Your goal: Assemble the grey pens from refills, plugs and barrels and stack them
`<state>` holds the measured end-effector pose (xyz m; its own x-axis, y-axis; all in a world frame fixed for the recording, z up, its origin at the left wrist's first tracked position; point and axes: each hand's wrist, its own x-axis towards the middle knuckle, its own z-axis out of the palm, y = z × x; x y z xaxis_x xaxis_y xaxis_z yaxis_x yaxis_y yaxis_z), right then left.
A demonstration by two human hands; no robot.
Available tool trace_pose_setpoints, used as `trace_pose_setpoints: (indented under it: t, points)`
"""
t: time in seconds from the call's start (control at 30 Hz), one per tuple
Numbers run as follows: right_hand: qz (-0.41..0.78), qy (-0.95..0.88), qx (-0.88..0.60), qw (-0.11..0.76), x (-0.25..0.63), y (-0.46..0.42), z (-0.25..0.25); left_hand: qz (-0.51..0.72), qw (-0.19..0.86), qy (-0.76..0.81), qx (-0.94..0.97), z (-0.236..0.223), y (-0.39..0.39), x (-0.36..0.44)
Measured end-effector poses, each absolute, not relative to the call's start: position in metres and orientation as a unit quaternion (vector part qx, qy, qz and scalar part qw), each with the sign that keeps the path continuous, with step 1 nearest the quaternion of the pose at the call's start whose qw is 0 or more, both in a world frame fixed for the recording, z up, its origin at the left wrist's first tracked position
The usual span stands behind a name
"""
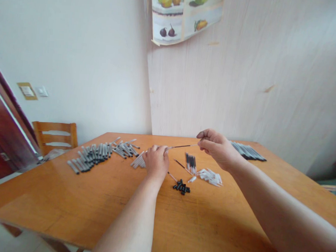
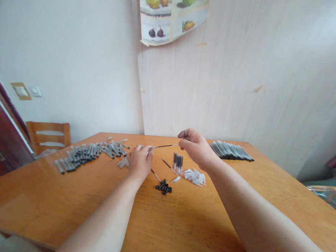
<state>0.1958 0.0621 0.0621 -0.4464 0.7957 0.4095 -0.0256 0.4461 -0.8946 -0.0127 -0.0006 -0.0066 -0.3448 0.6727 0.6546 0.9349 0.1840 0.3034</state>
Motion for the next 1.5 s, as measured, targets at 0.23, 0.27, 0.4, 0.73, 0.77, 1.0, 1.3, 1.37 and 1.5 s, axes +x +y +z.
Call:
trace_pose_setpoints:
  t: [0.23,0.27,0.4,0.73,0.77,1.0,1.3,1.37,1.5]
  points:
    - [0.459,-0.701,-0.284,0.466,0.196,0.062,0.064,-0.336,0.186,-0.708,-0.592,-0.005,-0.002,-0.008]
    - [0.459,-0.700,-0.283,0.468,0.195,0.062,0.064,-0.333,0.181,-0.704,-0.600,-0.004,-0.002,-0.007]
    - [0.462,-0.706,-0.270,0.463,0.191,0.063,0.057,-0.331,0.159,-0.687,-0.627,-0.001,-0.003,-0.003]
    - [0.477,-0.722,-0.258,0.429,0.178,0.064,0.042,-0.346,0.130,-0.631,-0.682,0.001,-0.002,0.003]
    - [0.476,-0.718,-0.265,0.432,0.179,0.064,0.043,-0.346,0.132,-0.632,-0.681,0.001,-0.002,0.003]
    - [0.440,-0.740,-0.309,0.404,0.187,0.066,0.050,-0.350,0.134,-0.638,-0.673,-0.002,0.000,0.001]
    - [0.303,-0.887,-0.302,0.176,0.192,0.067,0.048,-0.364,0.144,-0.657,-0.645,-0.004,0.005,-0.007]
    - [0.263,-0.911,-0.294,0.117,0.192,0.067,0.047,-0.368,0.139,-0.659,-0.641,-0.004,0.005,-0.008]
    - [0.225,-0.932,-0.280,0.054,0.193,0.069,0.042,-0.376,0.135,-0.664,-0.632,-0.003,0.006,-0.010]
